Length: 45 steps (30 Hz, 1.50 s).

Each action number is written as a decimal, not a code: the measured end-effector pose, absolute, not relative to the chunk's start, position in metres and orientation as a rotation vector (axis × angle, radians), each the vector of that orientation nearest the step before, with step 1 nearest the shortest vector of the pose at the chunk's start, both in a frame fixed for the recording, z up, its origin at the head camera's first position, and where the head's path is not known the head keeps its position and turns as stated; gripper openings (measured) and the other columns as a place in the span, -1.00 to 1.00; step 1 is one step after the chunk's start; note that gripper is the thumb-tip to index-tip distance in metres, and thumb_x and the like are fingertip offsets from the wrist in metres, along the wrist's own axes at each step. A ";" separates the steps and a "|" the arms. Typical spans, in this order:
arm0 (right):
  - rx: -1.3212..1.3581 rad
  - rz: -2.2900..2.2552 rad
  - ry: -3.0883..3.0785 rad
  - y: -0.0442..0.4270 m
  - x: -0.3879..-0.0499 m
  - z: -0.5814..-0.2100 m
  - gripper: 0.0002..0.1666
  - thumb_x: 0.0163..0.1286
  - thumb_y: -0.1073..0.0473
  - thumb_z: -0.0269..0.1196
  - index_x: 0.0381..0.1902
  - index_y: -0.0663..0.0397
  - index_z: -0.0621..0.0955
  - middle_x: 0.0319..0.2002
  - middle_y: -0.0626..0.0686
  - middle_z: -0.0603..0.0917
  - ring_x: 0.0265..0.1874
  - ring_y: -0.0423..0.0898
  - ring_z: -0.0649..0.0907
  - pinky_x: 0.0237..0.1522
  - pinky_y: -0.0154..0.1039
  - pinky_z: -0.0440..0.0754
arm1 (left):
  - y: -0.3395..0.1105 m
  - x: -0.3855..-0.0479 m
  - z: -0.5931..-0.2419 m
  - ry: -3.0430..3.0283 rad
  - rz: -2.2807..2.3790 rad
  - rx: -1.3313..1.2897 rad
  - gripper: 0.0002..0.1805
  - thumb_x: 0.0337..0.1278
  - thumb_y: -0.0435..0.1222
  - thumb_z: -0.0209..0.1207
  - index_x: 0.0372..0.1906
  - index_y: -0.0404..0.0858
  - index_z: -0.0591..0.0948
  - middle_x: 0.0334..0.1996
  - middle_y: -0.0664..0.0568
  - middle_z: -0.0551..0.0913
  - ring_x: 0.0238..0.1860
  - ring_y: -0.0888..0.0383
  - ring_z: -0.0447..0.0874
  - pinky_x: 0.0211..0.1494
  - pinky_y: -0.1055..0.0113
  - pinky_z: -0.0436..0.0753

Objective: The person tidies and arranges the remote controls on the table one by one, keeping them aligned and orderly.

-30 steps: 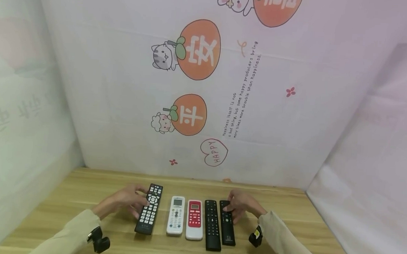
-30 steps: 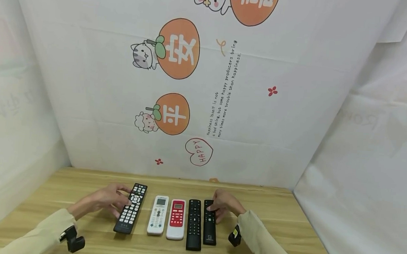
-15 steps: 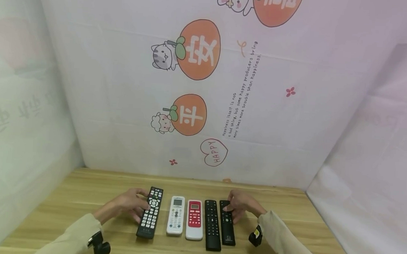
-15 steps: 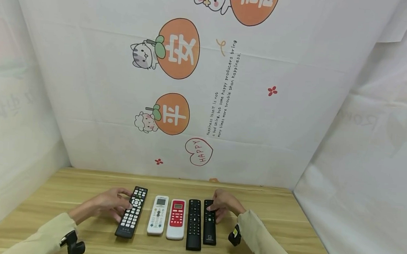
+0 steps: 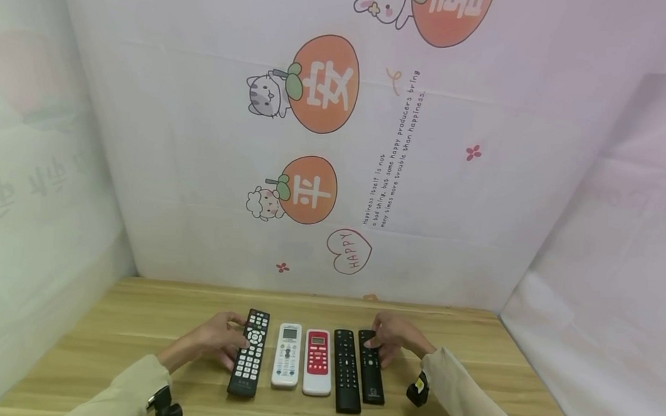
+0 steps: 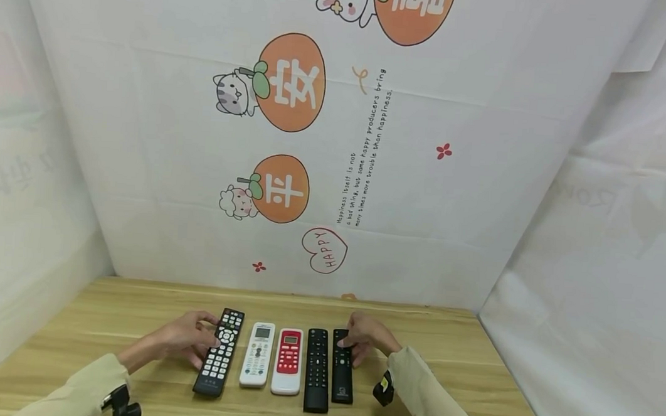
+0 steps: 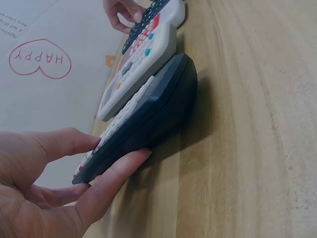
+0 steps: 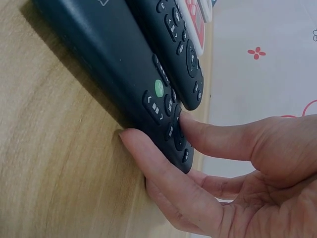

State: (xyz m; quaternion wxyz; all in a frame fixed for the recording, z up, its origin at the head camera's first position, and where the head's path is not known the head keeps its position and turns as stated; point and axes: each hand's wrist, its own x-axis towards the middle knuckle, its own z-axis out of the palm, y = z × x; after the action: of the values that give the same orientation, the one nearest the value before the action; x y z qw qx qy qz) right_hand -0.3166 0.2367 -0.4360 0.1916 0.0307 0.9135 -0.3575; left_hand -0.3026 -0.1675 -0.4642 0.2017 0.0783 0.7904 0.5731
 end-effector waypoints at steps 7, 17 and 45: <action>0.089 -1.005 2.549 0.237 -0.317 -0.437 -0.64 0.39 0.37 0.39 0.01 0.34 0.48 -0.31 0.30 0.61 -0.44 0.12 0.78 -0.38 -0.08 0.82 | -0.162 -0.302 -0.467 2.241 1.585 0.184 -0.24 0.14 -0.49 0.30 0.38 -0.64 0.21 -0.19 -0.33 0.65 -0.45 -0.03 0.77 -0.43 0.17 0.79; 0.091 -0.992 2.535 0.236 -0.317 -0.434 -0.62 0.41 0.35 0.38 0.05 0.35 0.47 -0.30 0.31 0.63 -0.43 0.12 0.79 -0.36 -0.08 0.82 | -0.156 -0.300 -0.462 2.257 1.571 0.151 -0.26 0.15 -0.54 0.32 0.38 -0.65 0.25 -0.13 -0.34 0.62 -0.37 -0.06 0.77 -0.40 0.14 0.80; 0.069 -1.030 2.545 0.238 -0.317 -0.436 -0.65 0.40 0.37 0.38 0.02 0.36 0.47 -0.31 0.32 0.62 -0.41 0.16 0.79 -0.36 -0.04 0.82 | -0.148 -0.293 -0.462 2.398 1.499 0.110 -0.33 0.16 -0.62 0.30 0.37 -0.61 0.34 -0.10 -0.30 0.55 -0.30 -0.07 0.73 -0.41 0.10 0.81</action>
State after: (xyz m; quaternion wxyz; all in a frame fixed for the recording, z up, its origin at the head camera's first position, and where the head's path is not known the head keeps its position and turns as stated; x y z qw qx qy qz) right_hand -0.3166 0.2383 -0.4360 0.1963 0.0245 0.9087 -0.3676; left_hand -0.2933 -0.1475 -0.4615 0.1550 0.0383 0.8371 0.5233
